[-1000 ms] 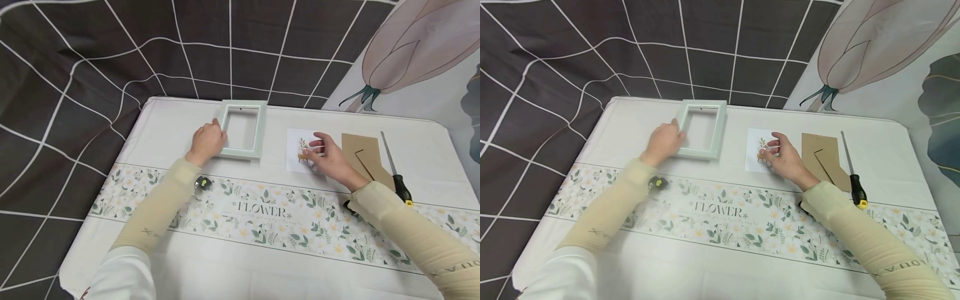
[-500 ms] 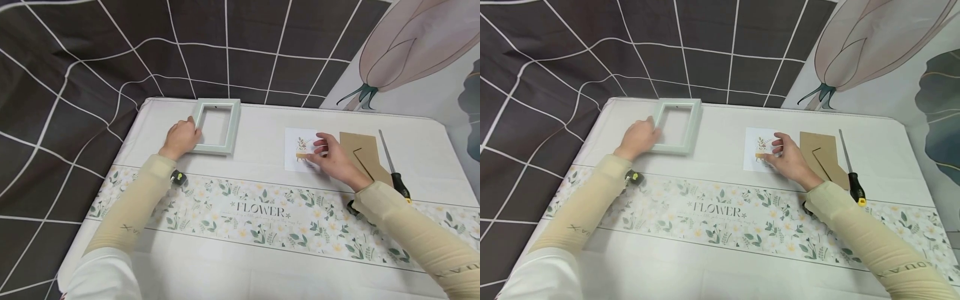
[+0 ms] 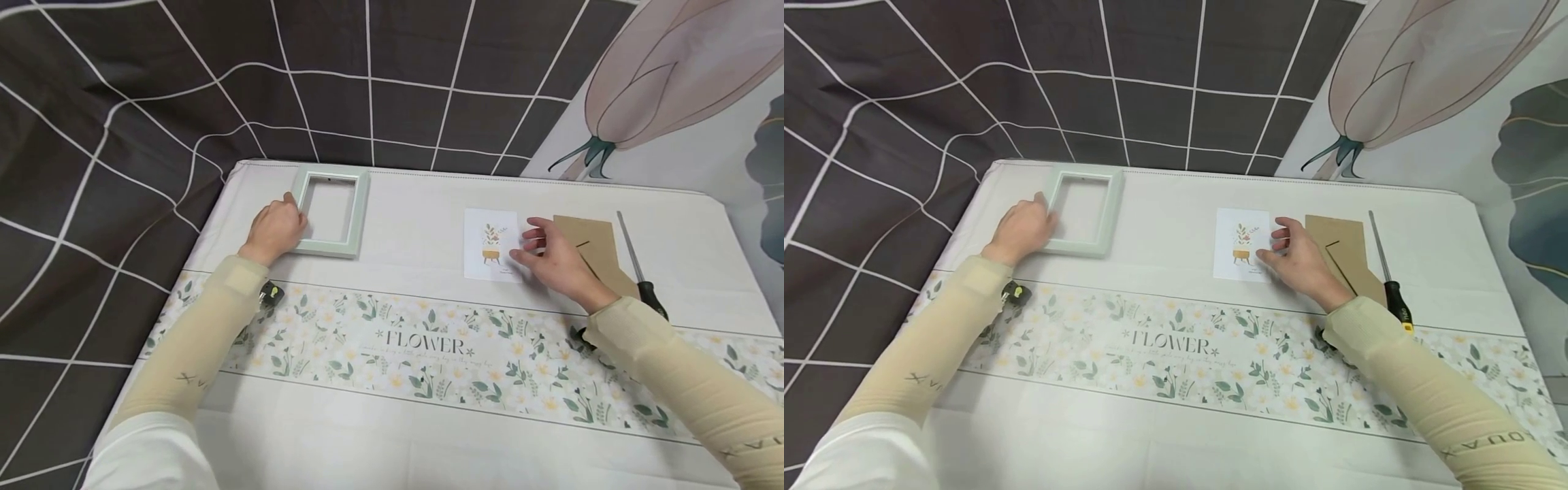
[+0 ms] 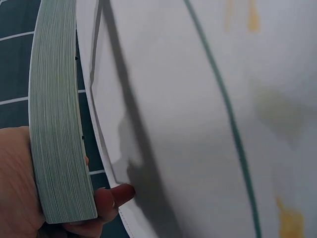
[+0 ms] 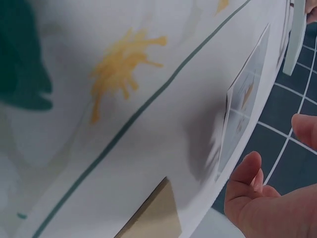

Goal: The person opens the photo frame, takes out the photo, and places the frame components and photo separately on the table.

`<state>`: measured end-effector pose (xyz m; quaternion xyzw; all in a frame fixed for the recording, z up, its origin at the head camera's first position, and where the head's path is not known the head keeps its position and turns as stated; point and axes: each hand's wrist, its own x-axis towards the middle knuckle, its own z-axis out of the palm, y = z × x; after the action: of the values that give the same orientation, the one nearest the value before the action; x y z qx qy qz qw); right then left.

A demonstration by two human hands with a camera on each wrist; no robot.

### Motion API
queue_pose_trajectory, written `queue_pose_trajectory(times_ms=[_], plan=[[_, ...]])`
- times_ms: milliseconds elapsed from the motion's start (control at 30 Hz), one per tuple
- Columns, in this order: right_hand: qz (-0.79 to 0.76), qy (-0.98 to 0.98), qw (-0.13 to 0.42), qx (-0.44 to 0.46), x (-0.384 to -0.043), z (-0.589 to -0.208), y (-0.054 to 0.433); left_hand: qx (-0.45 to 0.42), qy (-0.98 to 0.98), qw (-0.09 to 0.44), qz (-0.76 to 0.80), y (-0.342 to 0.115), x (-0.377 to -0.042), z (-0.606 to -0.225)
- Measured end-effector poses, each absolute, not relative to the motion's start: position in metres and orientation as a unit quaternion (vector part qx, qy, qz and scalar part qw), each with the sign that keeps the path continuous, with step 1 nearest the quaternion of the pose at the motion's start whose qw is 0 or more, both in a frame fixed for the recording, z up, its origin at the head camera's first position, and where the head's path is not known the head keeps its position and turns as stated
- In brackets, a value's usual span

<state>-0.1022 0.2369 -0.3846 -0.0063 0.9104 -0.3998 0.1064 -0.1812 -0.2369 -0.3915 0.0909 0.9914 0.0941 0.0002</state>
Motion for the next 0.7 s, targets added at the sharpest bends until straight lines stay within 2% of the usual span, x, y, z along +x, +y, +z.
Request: queue_pose_trajectory(times_ms=[300,700], plan=[[-0.401,0.910,0.105,-0.003,-0.105,-0.387,0.242,0.108,0.991,-0.014,0.073,-0.241,-0.172,-0.392],[-0.395,0.912,0.108,0.002,-0.105,-0.388,0.240,0.088,0.994,0.021,0.060,-0.245,-0.168,-0.400]])
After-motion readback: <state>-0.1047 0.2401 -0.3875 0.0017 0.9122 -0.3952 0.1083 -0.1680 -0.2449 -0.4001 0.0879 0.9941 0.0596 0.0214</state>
